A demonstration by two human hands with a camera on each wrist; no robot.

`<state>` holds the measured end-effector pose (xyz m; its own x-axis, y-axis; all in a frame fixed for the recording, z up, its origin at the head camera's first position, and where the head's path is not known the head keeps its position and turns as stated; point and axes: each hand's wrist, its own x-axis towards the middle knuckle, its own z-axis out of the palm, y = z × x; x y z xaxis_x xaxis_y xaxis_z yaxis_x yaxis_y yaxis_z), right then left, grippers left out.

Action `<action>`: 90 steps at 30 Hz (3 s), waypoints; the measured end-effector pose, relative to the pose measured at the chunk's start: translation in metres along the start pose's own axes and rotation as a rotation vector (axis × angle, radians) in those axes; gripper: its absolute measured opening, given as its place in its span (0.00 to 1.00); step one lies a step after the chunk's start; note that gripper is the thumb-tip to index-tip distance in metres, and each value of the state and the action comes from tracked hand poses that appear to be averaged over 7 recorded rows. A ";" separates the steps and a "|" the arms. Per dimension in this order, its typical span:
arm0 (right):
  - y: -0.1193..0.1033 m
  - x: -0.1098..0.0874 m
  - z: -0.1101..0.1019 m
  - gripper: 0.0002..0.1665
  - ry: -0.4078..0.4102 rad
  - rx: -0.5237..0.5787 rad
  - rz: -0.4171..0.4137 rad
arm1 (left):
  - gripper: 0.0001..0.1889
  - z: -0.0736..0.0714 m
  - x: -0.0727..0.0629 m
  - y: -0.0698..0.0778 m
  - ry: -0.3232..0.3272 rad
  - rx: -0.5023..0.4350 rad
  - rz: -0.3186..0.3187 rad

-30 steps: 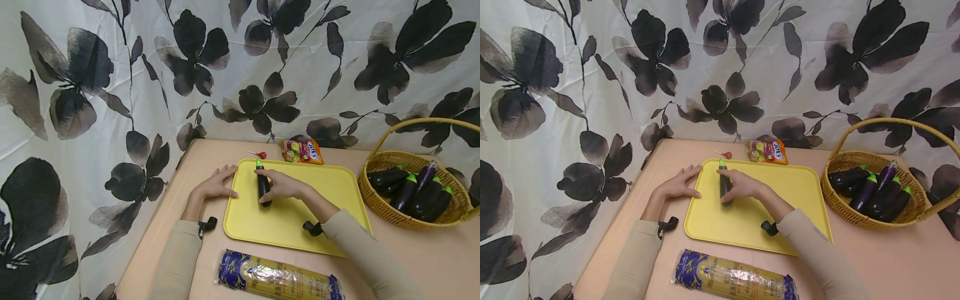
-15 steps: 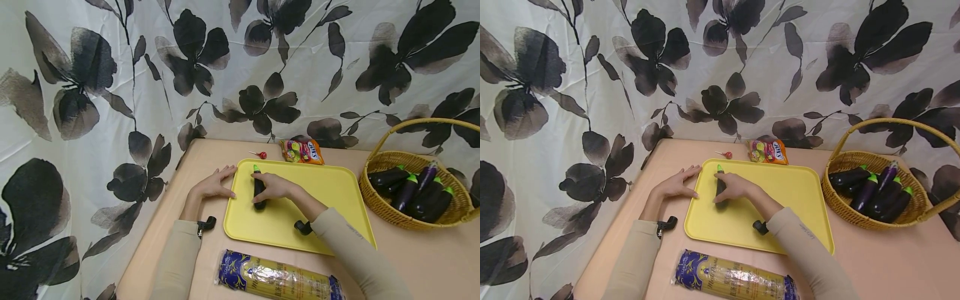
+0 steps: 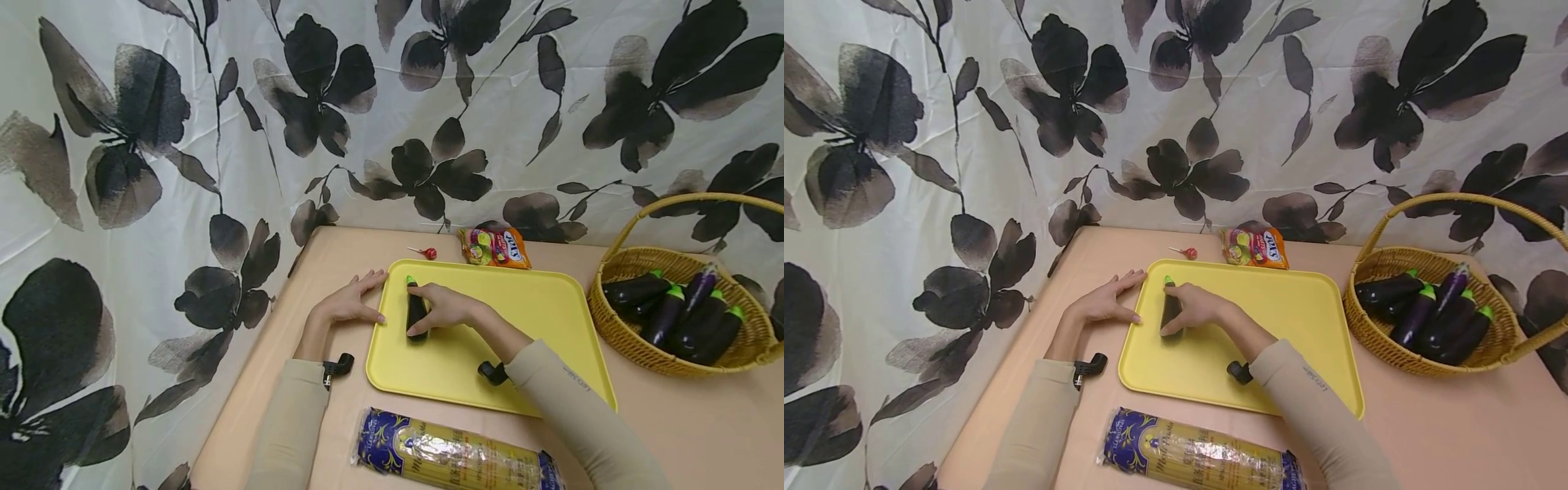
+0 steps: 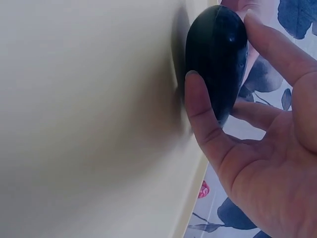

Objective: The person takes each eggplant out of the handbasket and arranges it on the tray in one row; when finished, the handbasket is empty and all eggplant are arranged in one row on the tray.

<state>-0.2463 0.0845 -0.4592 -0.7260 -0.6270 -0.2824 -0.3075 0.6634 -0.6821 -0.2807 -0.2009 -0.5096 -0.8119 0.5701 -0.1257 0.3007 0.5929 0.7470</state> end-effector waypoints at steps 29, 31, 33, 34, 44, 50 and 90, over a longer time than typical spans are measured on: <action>-0.005 0.011 0.008 0.59 0.052 0.022 -0.022 | 0.66 -0.004 0.002 0.006 -0.098 0.098 -0.008; -0.005 0.009 0.006 0.59 0.049 0.047 -0.026 | 0.66 -0.005 0.001 0.005 -0.104 0.101 -0.006; -0.004 0.006 0.004 0.59 0.055 0.058 -0.029 | 0.65 -0.005 0.000 0.004 -0.103 0.099 -0.001; -0.003 0.004 0.002 0.59 0.061 0.061 -0.028 | 0.65 -0.006 0.000 0.004 -0.103 0.100 -0.002; 0.002 -0.043 -0.026 0.52 0.170 0.053 -0.071 | 0.66 -0.005 -0.001 0.003 -0.094 0.074 -0.017; 0.006 -0.087 -0.045 0.50 0.296 0.108 -0.112 | 0.65 -0.004 -0.001 0.003 -0.090 0.077 0.007; 0.085 -0.221 -0.084 0.48 0.890 0.090 0.290 | 0.64 -0.005 0.000 0.000 -0.085 0.072 -0.007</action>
<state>-0.1630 0.3137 -0.3980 -0.9815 0.1251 0.1450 -0.0196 0.6873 -0.7261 -0.2828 -0.2038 -0.5063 -0.7694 0.6105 -0.1880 0.3330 0.6345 0.6975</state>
